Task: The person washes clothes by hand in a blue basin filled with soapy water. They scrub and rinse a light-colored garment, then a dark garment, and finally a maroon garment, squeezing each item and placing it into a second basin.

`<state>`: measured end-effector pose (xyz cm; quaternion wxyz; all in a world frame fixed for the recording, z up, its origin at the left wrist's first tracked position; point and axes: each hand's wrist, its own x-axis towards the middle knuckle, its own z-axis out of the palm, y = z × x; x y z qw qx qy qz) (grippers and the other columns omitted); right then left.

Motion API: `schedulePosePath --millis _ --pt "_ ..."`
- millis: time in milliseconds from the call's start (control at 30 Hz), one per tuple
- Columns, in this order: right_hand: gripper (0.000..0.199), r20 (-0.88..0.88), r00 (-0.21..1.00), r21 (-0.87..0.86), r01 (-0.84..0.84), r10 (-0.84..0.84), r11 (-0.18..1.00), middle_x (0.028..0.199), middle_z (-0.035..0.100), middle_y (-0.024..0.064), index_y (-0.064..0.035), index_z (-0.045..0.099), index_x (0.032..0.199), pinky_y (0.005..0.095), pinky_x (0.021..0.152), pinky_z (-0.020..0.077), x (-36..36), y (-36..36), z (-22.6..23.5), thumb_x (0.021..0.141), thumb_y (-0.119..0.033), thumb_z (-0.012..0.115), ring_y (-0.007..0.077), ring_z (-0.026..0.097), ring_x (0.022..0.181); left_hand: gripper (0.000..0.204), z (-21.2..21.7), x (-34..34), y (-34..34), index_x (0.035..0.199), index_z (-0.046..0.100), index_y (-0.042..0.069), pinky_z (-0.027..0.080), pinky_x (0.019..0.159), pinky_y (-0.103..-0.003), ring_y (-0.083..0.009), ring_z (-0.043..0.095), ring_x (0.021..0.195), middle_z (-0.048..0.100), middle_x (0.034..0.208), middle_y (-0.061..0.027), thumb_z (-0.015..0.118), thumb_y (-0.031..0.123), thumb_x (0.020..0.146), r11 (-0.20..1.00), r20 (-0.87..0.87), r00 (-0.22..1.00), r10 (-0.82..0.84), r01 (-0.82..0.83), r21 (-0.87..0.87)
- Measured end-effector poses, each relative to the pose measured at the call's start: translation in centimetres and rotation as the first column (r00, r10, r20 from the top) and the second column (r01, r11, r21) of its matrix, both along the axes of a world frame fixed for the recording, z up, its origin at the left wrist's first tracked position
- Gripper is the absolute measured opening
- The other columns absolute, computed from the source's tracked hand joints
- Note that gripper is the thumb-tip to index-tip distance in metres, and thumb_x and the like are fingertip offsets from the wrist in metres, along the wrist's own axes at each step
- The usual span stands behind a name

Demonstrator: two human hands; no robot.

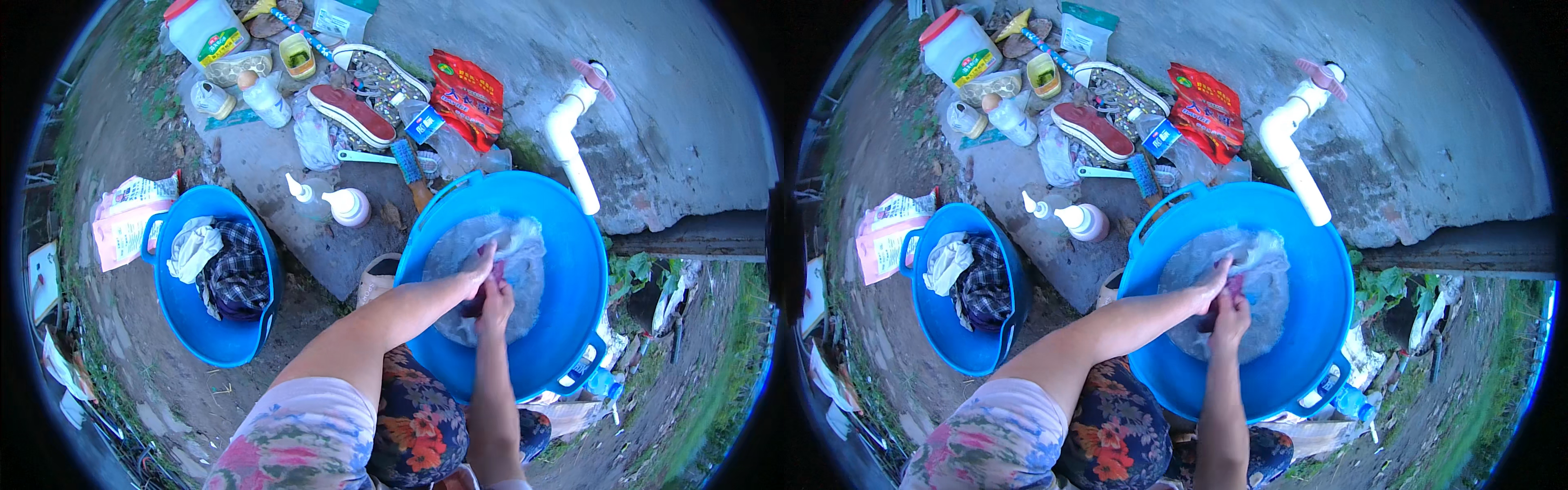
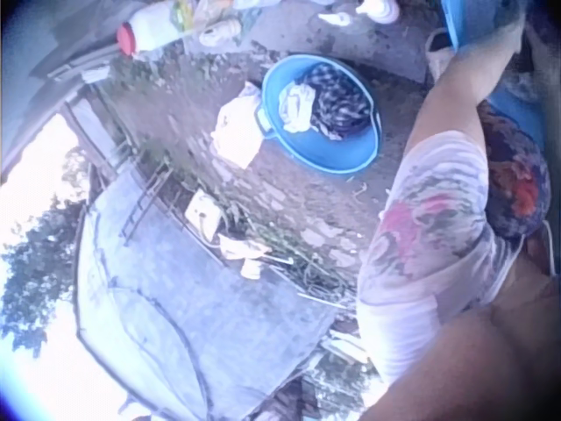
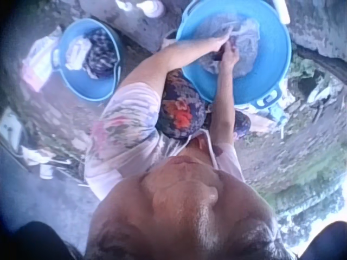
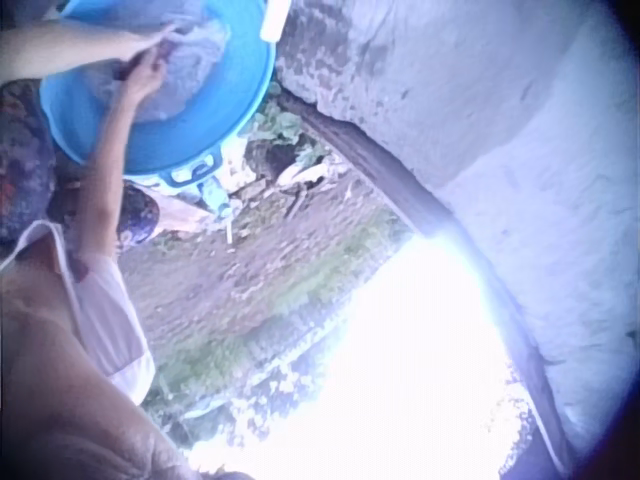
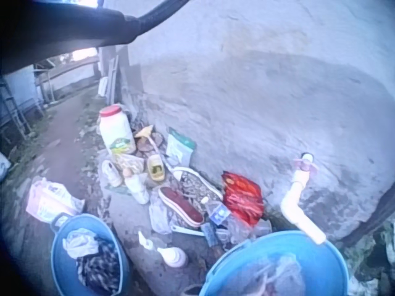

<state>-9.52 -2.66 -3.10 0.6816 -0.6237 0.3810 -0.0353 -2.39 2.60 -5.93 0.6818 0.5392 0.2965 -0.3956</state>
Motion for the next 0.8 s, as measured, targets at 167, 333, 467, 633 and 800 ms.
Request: schedulePosePath --millis 167,333,467,633,800 --pt "0.027 0.151 0.988 -0.749 0.101 0.02 0.655 0.071 0.049 0.0096 -0.0011 0.055 0.071 0.0382 0.061 0.0408 1.0 0.9 1.3 0.078 -0.022 0.071 0.0209 0.049 0.066 0.029 0.2 -2.0 -1.4 0.104 0.06 0.006 0.05 0.069 -0.035 -0.0225 0.061 0.085 0.063 0.092 -0.0105 0.056 0.029 0.086 0.984 0.02 1.0 -0.003 0.006 -0.177" --pt "0.028 0.009 0.994 -0.643 0.092 -0.113 0.76 0.073 0.059 0.0108 0.0021 0.059 0.077 0.0378 0.063 0.0452 3.3 -10.3 -4.9 0.075 -0.023 0.073 0.0216 0.053 0.069 0.05 3.6 -2.7 -2.0 0.13 0.034 0.015 0.052 0.074 -0.053 -0.0336 0.044 0.115 0.036 0.132 -0.014 0.052 0.033 0.087 0.972 -0.056 0.986 -0.158 0.145 -0.187" --pt "0.011 -0.031 0.967 -0.331 -0.249 0.253 0.91 0.073 0.057 0.0029 -0.0034 0.058 0.076 0.0276 0.061 0.0426 0.4 -1.4 -1.5 0.074 -0.009 0.067 0.0112 0.049 0.07 0.048 -1.7 1.0 -0.4 0.12 0.047 0.01 0.05 0.076 -0.047 -0.0269 0.055 0.099 0.056 0.11 -0.0113 0.058 0.04 0.084 0.961 -0.008 0.985 0.175 -0.173 -0.215" --pt "0.005 0.324 0.91 0.428 0.104 -0.26 0.898 0.067 0.053 0.0022 -0.0075 0.057 0.082 0.0272 0.059 0.0407 0.7 -5.2 1.3 0.078 -0.008 0.054 0.0142 0.049 0.063 0.03 5.1 -0.6 -1.2 0.111 0.053 0.004 0.044 0.087 -0.044 -0.0238 0.056 0.097 0.058 0.107 -0.0126 0.055 0.016 0.084 0.98 0.429 0.883 -0.192 0.196 0.034" --pt "0.06 0.281 0.921 0.737 -0.027 -0.27 0.675 0.11 0.058 0.0118 -0.0035 0.052 0.117 0.0407 0.09 0.0447 0.6 -8.3 5.9 0.089 -0.056 0.042 0.0262 0.057 0.099 0.026 7.7 -4.1 -1.5 0.087 0.058 0.001 0.026 0.102 -0.054 -0.0416 0.035 0.122 0.043 0.126 -0.018 0.061 0.025 0.077 0.921 0.931 -0.172 -0.322 0.172 0.35"
